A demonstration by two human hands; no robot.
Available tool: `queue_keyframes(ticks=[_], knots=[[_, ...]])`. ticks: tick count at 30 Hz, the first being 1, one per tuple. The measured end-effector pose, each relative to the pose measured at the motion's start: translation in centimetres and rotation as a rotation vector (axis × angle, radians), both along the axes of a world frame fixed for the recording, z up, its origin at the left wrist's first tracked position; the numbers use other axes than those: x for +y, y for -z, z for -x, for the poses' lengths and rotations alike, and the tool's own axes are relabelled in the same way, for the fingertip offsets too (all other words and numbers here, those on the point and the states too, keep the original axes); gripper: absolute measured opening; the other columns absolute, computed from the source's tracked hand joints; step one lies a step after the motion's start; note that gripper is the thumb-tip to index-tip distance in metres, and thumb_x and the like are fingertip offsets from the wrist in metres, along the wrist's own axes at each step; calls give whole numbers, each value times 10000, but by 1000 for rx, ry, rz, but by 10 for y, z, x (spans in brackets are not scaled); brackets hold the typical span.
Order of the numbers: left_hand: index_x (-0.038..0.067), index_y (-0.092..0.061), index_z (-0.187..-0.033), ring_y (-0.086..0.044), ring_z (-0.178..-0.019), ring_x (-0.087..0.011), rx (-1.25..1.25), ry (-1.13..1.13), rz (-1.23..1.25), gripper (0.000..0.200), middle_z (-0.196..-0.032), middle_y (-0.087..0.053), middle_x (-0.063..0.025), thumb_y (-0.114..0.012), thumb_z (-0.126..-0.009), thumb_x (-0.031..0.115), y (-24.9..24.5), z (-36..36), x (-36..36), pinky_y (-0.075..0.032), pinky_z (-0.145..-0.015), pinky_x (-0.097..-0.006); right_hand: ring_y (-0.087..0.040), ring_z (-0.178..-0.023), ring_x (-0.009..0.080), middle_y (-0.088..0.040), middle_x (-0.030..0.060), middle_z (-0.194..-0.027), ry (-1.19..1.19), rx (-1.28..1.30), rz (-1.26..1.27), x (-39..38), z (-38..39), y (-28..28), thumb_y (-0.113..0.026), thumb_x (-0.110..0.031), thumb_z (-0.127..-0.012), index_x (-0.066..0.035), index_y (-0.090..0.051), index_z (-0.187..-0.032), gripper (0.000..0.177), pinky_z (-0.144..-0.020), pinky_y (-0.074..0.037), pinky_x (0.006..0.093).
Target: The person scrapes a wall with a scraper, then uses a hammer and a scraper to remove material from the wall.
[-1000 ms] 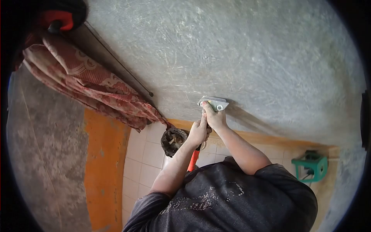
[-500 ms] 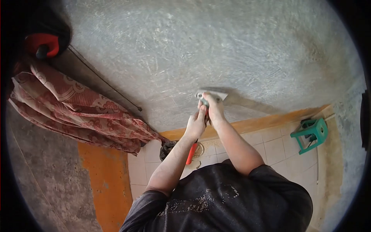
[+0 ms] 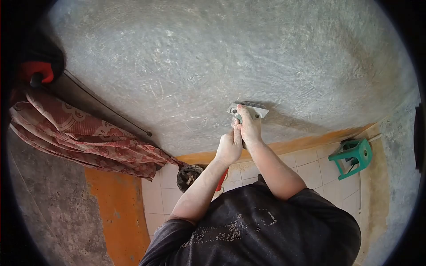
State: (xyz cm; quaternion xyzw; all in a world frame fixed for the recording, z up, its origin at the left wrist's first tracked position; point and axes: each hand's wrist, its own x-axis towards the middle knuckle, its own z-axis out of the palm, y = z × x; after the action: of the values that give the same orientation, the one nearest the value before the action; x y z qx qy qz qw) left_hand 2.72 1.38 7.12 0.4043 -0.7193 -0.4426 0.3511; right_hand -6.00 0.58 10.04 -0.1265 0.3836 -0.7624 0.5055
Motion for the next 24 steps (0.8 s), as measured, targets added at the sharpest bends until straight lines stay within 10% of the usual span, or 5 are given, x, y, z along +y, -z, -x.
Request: queue_keyframes(ticks=[24], knots=[[-98,-544,-903,-607,-744,-406,-30,-25,-130,435,-729,-577,-297,-344,-951,284,-18,9,7,-461,-643,-398,-445,-486,51,-522,0,-635,-64,-20,-7,2,8,-4,-610,-187,-829,-51,-563,-763,158,-405,-334,182]])
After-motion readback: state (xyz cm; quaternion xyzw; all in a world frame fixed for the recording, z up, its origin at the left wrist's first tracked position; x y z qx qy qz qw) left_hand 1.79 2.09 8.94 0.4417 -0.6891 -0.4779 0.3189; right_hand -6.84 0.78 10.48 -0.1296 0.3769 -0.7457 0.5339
